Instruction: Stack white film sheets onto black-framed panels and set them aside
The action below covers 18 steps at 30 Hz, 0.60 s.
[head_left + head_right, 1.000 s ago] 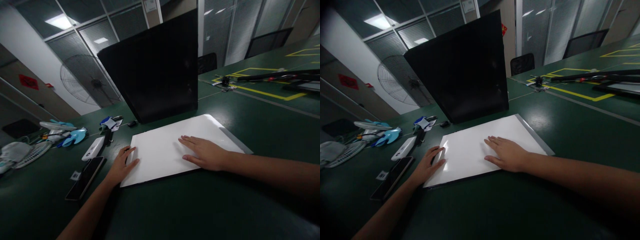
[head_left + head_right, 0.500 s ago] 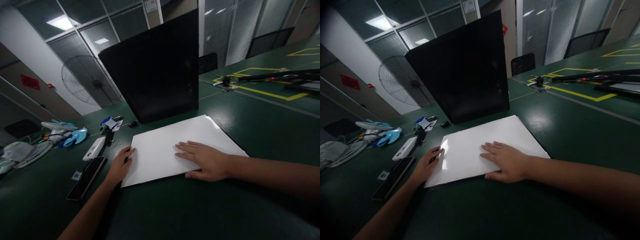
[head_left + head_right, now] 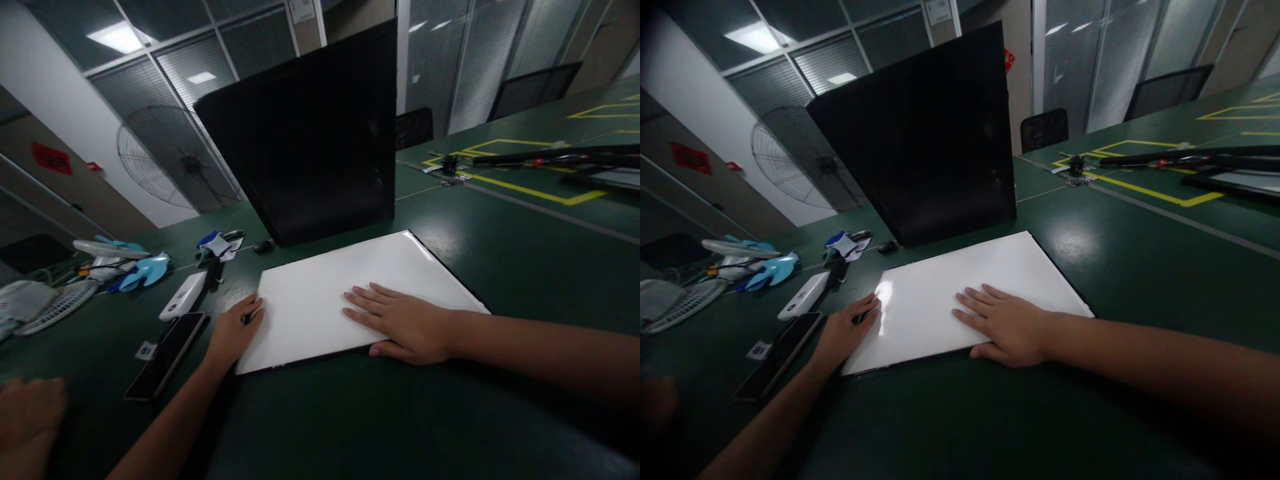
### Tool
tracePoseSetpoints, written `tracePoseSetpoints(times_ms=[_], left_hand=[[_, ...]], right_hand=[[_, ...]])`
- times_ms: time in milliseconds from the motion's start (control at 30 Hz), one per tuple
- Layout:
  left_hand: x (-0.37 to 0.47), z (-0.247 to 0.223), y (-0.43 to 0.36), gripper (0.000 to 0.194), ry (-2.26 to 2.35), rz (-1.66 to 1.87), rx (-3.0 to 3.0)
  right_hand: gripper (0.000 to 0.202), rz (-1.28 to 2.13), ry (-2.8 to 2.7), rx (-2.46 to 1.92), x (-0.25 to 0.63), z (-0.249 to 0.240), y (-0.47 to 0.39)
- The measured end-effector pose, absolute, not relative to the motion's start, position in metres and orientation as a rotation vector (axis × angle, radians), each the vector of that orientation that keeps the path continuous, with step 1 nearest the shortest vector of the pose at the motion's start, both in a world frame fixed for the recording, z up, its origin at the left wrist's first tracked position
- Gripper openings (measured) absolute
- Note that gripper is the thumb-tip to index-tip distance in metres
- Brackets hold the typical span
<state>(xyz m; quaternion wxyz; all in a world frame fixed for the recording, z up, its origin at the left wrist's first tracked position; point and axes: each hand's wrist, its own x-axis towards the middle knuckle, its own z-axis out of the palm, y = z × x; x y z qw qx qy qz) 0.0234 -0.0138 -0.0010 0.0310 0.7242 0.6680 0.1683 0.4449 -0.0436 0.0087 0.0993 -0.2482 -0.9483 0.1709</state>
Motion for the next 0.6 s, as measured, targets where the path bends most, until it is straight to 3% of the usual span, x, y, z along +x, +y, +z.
tracePoseSetpoints(times_ms=[600], left_hand=[[0.0249,0.0000,-0.0145,0.063,1.997,0.471,2.216]], right_hand=[[0.100,0.538,-2.860,-0.804,0.4456,0.0161,-0.0456]])
